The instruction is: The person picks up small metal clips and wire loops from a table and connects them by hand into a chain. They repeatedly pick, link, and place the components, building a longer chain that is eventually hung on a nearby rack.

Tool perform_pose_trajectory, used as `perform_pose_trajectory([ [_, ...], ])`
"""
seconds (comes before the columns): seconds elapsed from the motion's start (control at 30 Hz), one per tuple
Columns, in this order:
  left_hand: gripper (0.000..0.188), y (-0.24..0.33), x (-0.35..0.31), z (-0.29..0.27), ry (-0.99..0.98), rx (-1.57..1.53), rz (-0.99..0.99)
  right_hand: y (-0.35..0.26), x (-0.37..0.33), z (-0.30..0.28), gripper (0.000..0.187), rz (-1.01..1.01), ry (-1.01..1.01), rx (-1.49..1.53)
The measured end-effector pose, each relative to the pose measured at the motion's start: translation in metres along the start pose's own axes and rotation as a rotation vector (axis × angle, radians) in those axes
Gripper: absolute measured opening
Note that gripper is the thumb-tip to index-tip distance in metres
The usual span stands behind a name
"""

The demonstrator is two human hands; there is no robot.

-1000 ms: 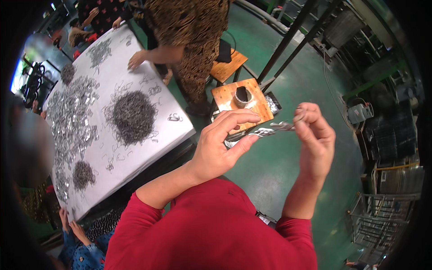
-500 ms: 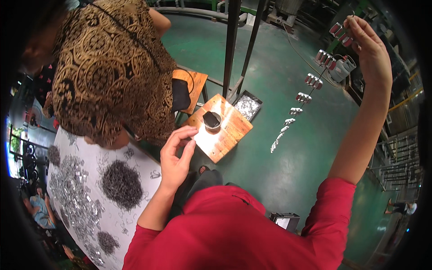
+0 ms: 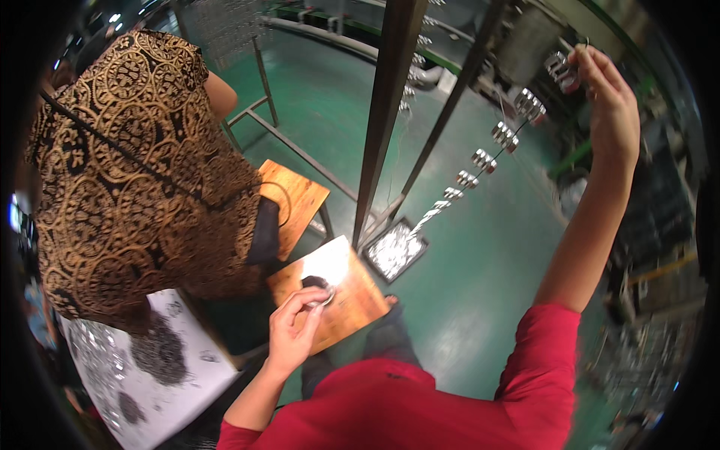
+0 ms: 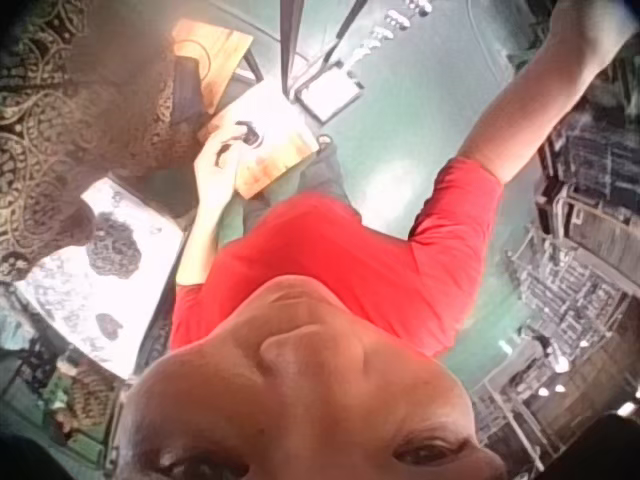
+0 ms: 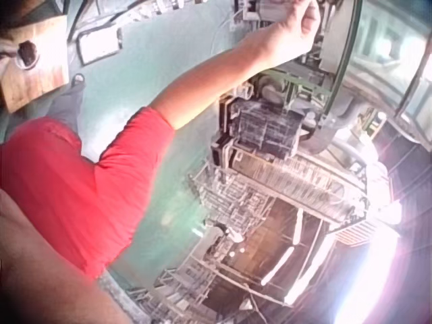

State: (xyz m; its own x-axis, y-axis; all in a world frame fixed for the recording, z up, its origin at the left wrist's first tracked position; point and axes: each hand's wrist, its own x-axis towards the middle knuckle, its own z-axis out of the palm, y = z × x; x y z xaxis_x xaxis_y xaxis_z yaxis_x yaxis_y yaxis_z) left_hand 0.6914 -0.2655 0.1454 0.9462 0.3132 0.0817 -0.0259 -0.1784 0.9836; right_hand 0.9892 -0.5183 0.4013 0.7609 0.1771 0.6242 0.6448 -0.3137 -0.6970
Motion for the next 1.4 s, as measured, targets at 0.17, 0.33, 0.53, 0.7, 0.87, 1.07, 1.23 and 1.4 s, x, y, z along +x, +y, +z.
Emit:
perform_pose_trajectory([
  [0.17, 0.016, 0.001, 0.033, 0.073, 0.252, -0.118, -0.154, 0.052, 0.071, 0.06, 0.017, -0.102, -0.174, 0.364],
  [0.33, 0.016, 0.02, 0.065, 0.112, 0.357, -0.103, -0.157, 0.085, 0.147, 0.09, 0.017, -0.092, -0.227, 0.42],
  [0.53, 0.015, 0.009, 0.083, 0.135, 0.427, -0.107, -0.18, 0.09, 0.218, 0.112, 0.019, -0.274, -0.138, 0.456],
  [0.7, 0.014, -0.011, 0.084, 0.144, 0.463, -0.14, -0.199, 0.075, 0.275, 0.121, 0.024, -0.332, -0.028, 0.411],
  [0.87, 0.014, 0.002, 0.088, 0.144, 0.48, -0.163, -0.175, 0.06, 0.305, 0.147, 0.021, -0.433, 0.197, 0.456],
  [1.07, 0.015, 0.001, 0.081, 0.145, 0.571, -0.167, -0.173, 0.055, 0.346, 0.153, 0.012, -0.302, 0.289, 0.554],
  [1.23, 0.014, -0.007, 0.075, 0.148, 0.615, -0.108, -0.158, 0.062, 0.355, 0.151, 0.008, -0.281, 0.303, 0.633],
  [1.4, 0.014, -0.008, 0.065, 0.153, 0.621, -0.103, -0.151, 0.063, 0.352, 0.139, 0.009, -0.31, 0.357, 0.586],
])
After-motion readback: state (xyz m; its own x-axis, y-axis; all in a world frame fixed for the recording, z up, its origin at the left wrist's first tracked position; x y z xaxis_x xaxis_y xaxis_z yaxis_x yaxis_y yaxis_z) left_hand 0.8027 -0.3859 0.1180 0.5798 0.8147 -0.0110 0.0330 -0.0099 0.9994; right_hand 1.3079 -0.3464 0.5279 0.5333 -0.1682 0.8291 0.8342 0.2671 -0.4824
